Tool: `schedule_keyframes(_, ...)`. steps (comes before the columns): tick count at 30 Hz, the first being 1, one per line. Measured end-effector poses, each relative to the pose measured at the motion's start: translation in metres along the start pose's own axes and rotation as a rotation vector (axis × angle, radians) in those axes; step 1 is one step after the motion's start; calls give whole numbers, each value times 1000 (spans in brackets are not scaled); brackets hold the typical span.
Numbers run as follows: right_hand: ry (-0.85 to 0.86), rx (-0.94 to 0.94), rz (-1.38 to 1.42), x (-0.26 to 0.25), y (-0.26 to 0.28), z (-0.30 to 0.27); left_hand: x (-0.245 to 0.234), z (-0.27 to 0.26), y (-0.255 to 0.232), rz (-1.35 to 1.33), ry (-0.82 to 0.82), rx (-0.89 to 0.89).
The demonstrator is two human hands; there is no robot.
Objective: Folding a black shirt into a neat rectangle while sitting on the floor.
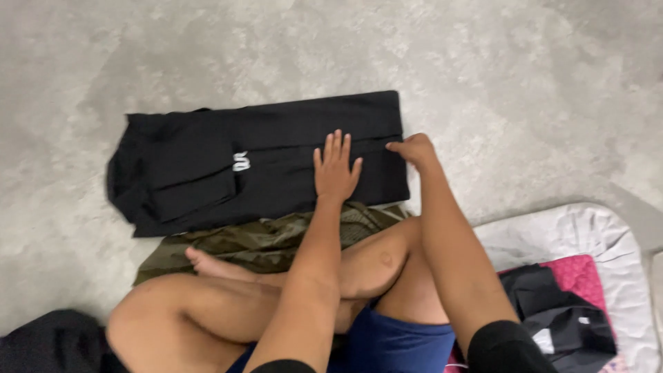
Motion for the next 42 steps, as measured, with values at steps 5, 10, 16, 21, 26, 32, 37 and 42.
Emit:
schedule_keyframes(5, 53, 28, 14, -19, 39, -37, -1, 5, -1, -51, -21, 17)
schedule_keyframes(10, 48, 41, 47, -10, 36, -27, 0, 3, 0, -50, -35, 13)
schedule_keyframes(16, 89, 27, 58, 9, 38, -18, -1, 4, 0, -44, -13, -4)
schedule_keyframes(21, -67, 29, -94, -9, 39, -27, -3, 3, -1, -73, 1, -4)
schedule_keyframes(26, -13, 45, -61, -5, 41, -38, -1, 5, 0, -57, 9, -9)
schedule_keyframes(32, -1, 84, 131, 6, 35, -25, -3, 4, -1, -75, 13, -6)
schedule_keyframes(37, -17, 66, 193, 2, 52, -36, -5, 5, -1, -81, 14, -15)
schedule_keyframes(42, -98, 81, 302, -5, 63, -44, -6, 5, -2, -44, -24, -4)
Point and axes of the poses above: each hand's wrist, its own z-axis towards the middle knuckle, its own x-axis out of the palm, y = z × x, the point moved 9 cm from there along z, towards the middle knuckle, and after that the axes turned 5 degrees about -z, right-handed, at the moved point
